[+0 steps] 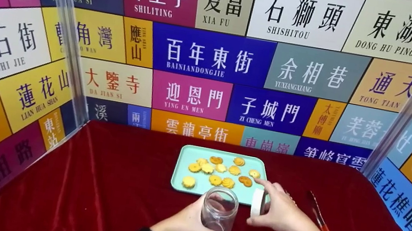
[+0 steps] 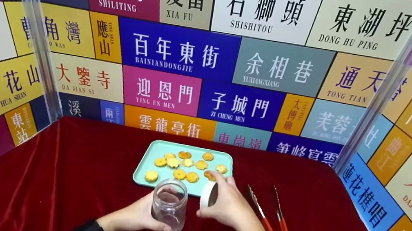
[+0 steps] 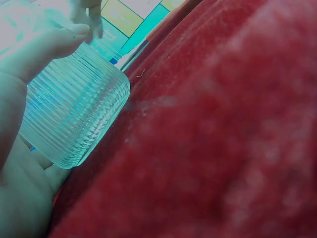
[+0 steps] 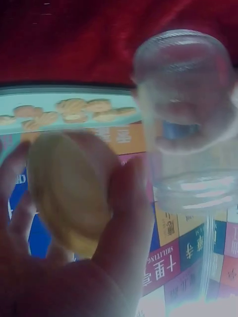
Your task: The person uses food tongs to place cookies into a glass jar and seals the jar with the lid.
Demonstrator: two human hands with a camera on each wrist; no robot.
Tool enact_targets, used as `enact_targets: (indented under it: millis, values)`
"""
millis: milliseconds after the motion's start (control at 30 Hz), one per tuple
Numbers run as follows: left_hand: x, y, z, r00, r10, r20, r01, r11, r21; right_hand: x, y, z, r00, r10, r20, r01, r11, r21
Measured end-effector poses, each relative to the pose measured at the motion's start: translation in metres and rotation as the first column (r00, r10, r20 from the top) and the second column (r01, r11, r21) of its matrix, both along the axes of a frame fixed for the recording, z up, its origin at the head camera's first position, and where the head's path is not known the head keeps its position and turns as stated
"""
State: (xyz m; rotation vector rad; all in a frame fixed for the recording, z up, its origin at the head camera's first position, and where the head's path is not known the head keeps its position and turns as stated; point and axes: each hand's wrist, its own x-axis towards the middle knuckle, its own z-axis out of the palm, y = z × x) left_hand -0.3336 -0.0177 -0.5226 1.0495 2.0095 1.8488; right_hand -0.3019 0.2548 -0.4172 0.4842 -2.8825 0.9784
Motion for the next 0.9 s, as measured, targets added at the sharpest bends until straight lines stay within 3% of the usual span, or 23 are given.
enact_targets:
  millis: [200, 367, 600, 767, 900]
  values:
    - [-0.001, 0.000, -0.001, 1.000, 0.014, -0.016, -0.015, 1.000, -0.026, 0.002, 0.002, -0.005, 0.999, 0.007, 0.032, -0.010, 0.994, 0.110]
    - [-0.001, 0.000, -0.001, 1.000, 0.011, -0.019, -0.011, 1.000, -0.019, 0.003, 0.002, -0.013, 1.000, 0.011, 0.011, -0.013, 0.982, 0.189]
    - [-0.001, 0.000, 0.000, 1.000, 0.011, 0.008, -0.011, 1.000, -0.021, 0.003, -0.004, -0.026, 0.997, -0.074, -0.005, 0.071, 0.935, 0.349]
    - [-0.001, 0.000, 0.000, 1.000, 0.020, -0.001, -0.020, 1.000, -0.021, 0.003, -0.008, -0.037, 0.997, -0.070, 0.029, 0.050, 0.898, 0.436]
    - [-0.001, 0.000, 0.001, 1.000, 0.019, -0.012, -0.020, 0.999, -0.027, 0.001, -0.008, -0.039, 0.998, -0.060, 0.032, 0.039, 0.889, 0.456]
